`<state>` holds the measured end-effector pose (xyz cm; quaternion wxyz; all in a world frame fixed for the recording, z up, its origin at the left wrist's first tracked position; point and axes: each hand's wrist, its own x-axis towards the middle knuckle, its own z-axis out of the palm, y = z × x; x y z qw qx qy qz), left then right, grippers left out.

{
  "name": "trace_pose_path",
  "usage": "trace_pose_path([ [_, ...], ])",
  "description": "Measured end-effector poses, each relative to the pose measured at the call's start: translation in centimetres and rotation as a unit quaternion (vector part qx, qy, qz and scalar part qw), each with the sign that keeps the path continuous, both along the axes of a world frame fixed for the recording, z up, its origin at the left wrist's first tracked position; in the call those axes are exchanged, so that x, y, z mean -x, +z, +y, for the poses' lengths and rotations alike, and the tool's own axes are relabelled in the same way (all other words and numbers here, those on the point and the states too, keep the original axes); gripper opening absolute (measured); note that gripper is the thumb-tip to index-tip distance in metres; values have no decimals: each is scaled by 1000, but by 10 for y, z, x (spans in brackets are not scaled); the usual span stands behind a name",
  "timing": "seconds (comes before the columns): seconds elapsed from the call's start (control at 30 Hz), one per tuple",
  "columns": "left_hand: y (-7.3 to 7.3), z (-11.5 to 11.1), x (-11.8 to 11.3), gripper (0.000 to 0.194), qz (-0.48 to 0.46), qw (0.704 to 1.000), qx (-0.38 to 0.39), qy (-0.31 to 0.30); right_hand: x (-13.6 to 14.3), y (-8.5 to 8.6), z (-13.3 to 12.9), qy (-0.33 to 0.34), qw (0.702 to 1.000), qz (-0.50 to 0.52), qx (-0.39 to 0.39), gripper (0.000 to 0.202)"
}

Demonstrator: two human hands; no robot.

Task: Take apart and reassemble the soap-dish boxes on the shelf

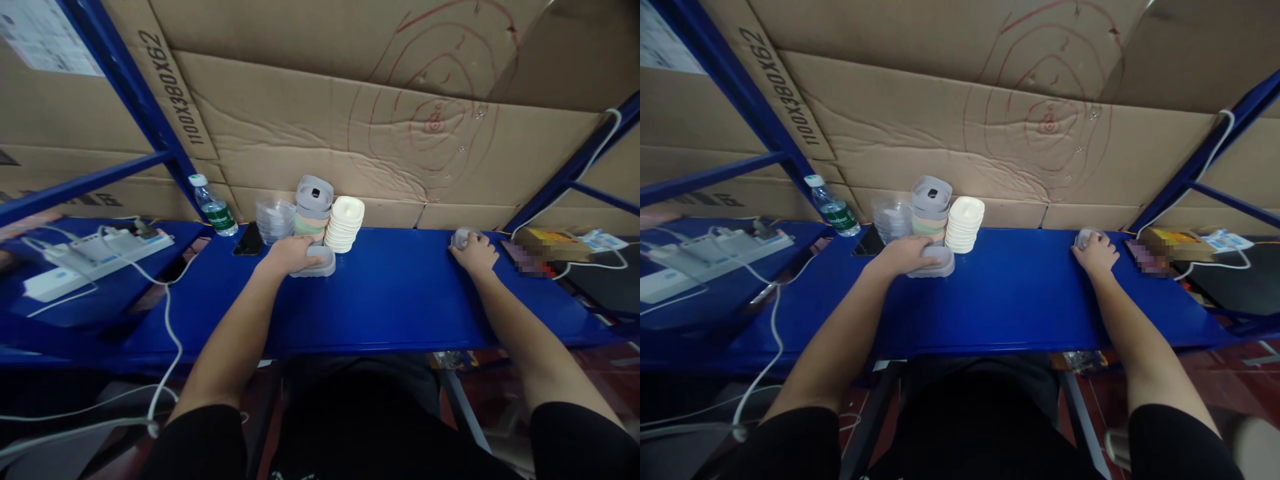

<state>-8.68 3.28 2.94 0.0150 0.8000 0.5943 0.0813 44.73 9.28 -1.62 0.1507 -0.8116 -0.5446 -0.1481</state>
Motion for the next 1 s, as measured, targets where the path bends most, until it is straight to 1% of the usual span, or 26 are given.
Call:
trace_pose_path([
  [0.07,2,-1,0,60,-10,1000,-17,-5,7,2,-4,51,999,6,14,82],
  [0.13,4,-2,0,59,-19,999,-39,-11,21,4,-13,142,990,-4,20,81],
  [0.17,6,-3,-2,60,-28,998,-52,-20,31,5,-20,200,980,-6,15,79],
  [0.2,8,-4,-4,59,-42,996,-66,-33,43,6,-27,268,963,-5,16,75],
  [0.23,10,-5,-6,58,-59,994,-80,-50,56,8,-35,338,941,0,15,72],
  [0.3,12,-8,-14,55,-94,986,-107,-90,82,13,-50,469,882,8,35,72],
  [0.37,12,-10,-25,54,-110,978,-131,-122,107,19,-62,551,832,37,49,73],
  [0.43,8,-12,-36,56,-108,972,-148,-150,127,25,-68,605,791,81,49,72],
  [0.5,3,-14,-46,59,-101,965,-157,-182,143,30,-70,632,764,125,35,72],
  [0.57,0,-16,-53,61,-98,960,-156,-212,155,32,-69,646,746,160,9,71],
  [0.63,-2,-17,-57,62,-98,957,-151,-227,163,32,-67,657,730,186,-18,70],
  [0.7,-2,-18,-58,62,-95,958,-146,-228,169,32,-65,665,718,203,-33,68],
  [0.77,-2,-18,-58,60,-91,958,-146,-230,171,35,-65,670,710,215,-35,65],
  [0.83,-4,-18,-59,61,-91,954,-158,-238,173,42,-67,673,703,228,-39,62],
  [0.93,-7,-18,-62,64,-110,939,-203,-253,181,54,-72,666,695,264,-61,56],
  [1.0,-8,-19,-65,61,-130,929,-238,-252,192,56,-75,638,698,318,-72,60],
])
